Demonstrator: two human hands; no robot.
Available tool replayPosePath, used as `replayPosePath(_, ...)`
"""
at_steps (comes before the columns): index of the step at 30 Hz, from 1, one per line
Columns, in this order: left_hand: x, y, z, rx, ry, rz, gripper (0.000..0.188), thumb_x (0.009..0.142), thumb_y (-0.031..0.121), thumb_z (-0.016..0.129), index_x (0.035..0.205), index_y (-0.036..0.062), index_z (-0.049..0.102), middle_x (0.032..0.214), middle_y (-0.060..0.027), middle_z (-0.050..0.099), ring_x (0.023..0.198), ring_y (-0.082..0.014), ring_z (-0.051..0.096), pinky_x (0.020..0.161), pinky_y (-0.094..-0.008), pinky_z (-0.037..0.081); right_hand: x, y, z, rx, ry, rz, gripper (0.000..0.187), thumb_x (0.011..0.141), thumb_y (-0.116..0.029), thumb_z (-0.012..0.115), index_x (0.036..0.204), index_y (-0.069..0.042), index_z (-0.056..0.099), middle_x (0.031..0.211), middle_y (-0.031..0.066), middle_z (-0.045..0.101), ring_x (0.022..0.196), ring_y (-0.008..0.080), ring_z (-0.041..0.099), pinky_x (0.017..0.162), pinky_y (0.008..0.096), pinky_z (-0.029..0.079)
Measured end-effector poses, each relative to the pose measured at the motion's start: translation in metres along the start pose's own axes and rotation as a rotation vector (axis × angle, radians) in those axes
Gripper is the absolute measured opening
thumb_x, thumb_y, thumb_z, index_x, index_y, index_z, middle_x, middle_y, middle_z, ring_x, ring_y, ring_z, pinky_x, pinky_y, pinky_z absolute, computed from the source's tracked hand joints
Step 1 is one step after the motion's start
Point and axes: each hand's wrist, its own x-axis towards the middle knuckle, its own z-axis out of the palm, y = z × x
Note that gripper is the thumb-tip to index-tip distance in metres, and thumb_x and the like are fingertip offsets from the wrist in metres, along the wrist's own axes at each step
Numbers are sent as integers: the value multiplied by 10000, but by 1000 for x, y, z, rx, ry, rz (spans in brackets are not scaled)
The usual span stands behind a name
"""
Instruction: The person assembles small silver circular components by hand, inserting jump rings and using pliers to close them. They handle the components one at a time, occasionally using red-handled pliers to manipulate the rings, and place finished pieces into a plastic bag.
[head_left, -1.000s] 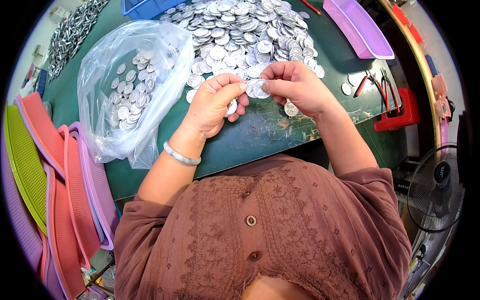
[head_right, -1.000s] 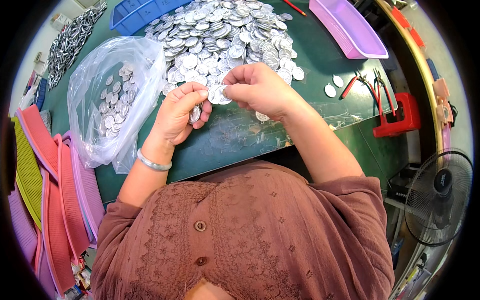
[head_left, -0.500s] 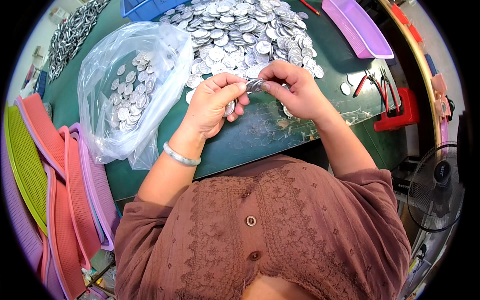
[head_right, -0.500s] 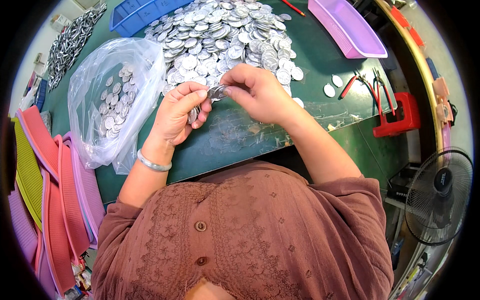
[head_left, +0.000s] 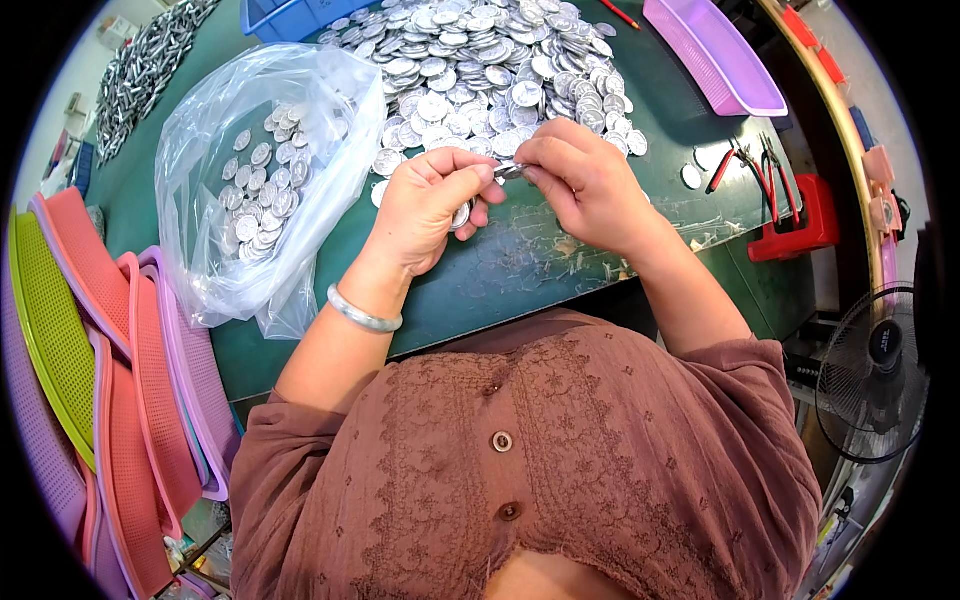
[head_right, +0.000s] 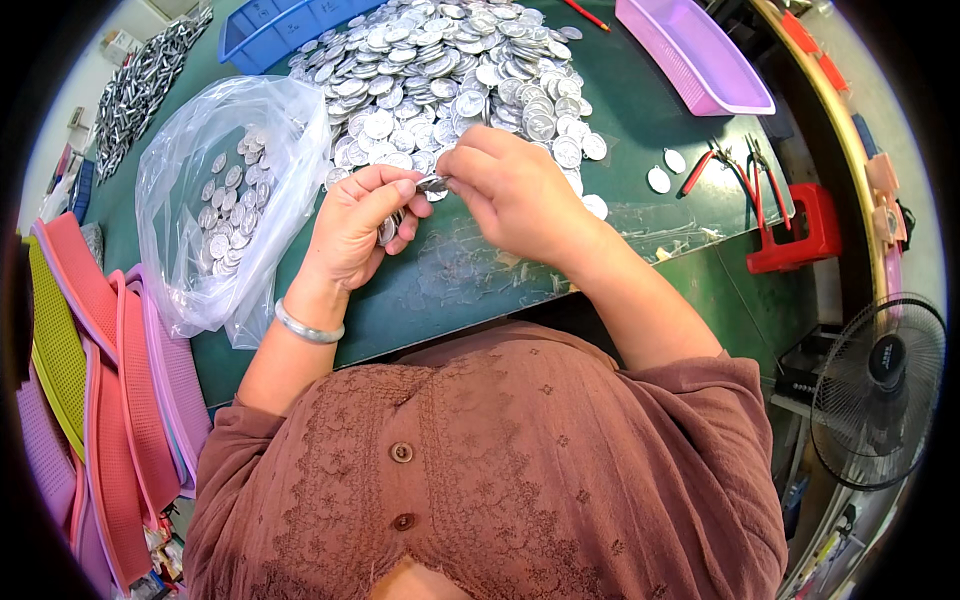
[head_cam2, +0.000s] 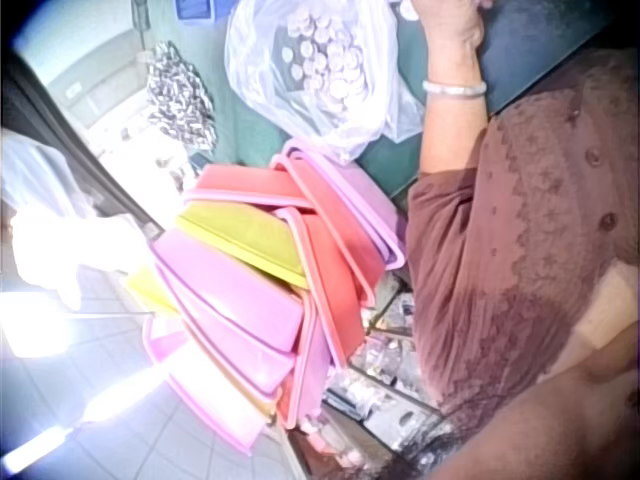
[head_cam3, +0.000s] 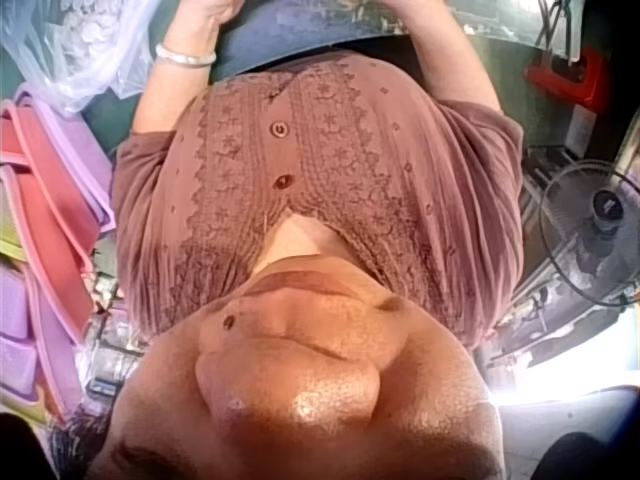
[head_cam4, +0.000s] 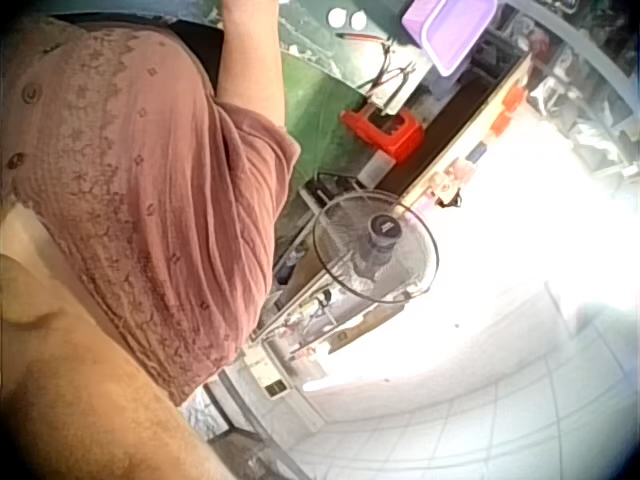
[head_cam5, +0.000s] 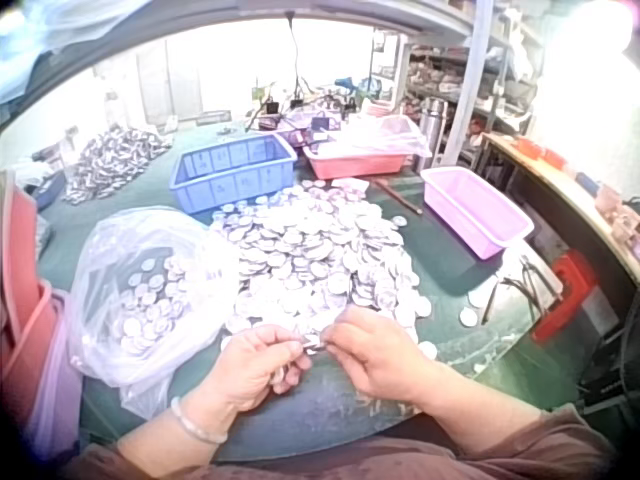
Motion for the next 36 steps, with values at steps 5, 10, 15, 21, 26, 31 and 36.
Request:
replayPosePath(5, 0, 0, 0, 22, 5, 4, 118, 832, 92, 526, 896, 7, 577, 704, -77, 598, 509, -88, 511, 392, -184, 366, 1, -2, -1, -71, -2, -50, 129, 706, -23, 556, 834, -44, 555, 736, 91, 502, 677, 278, 526, 561, 349, 436)
replayPosePath(10, 0, -1, 1, 31, -5, 16, 128, 829, 72, 511, 906, -1, 582, 709, -81, 601, 508, -86, 508, 395, -183, 364, 0, -3, 0, -104, -5, -76, 145, 691, -19, 556, 834, -42, 553, 737, 88, 498, 681, 272, 519, 558, 349, 431)
replayPosePath(15, 0, -1, 1, 44, -2, 18, 144, 814, 44, 501, 921, -5, 583, 712, -80, 602, 518, -85, 508, 401, -181, 364, -2, -2, 2, -143, 23, -141, 179, 665, -14, 557, 842, -39, 557, 749, 79, 499, 676, 266, 511, 562, 348, 426)
replayPosePath(21, -1, 1, 0, -32, -42, 33, 196, 817, 60, 465, 970, -10, 565, 736, -80, 589, 547, -88, 507, 424, -188, 374, -3, 0, 0, -262, 87, -297, 205, 627, -37, 545, 831, -37, 554, 766, 74, 500, 649, 239, 501, 558, 327, 418)
replayPosePath(26, 0, 2, -1, -77, -47, 15, 234, 819, 72, 450, 1018, -13, 541, 741, -67, 571, 543, -95, 498, 422, -184, 359, -6, -7, -5, -380, 154, -441, 215, 617, -92, 537, 826, -38, 552, 789, 82, 510, 641, 223, 506, 556, 308, 414)
replayPosePath(31, 0, 2, -2, -110, -40, -38, 239, 844, 115, 428, 1008, -18, 541, 764, -54, 563, 574, -107, 503, 436, -187, 366, -5, -6, -3, -248, 115, -364, 178, 641, -50, 563, 818, -32, 554, 786, 80, 521, 627, 224, 519, 544, 299, 412)
replayPosePath(36, 3, -1, -2, -133, -1, -182, 296, 889, 222, 404, 1009, -14, 538, 780, -53, 566, 613, -122, 529, 457, -198, 392, -8, -6, 5, 224, -78, 71, 121, 715, -1, 564, 835, 4, 555, 721, 99, 526, 609, 235, 531, 539, 310, 422)
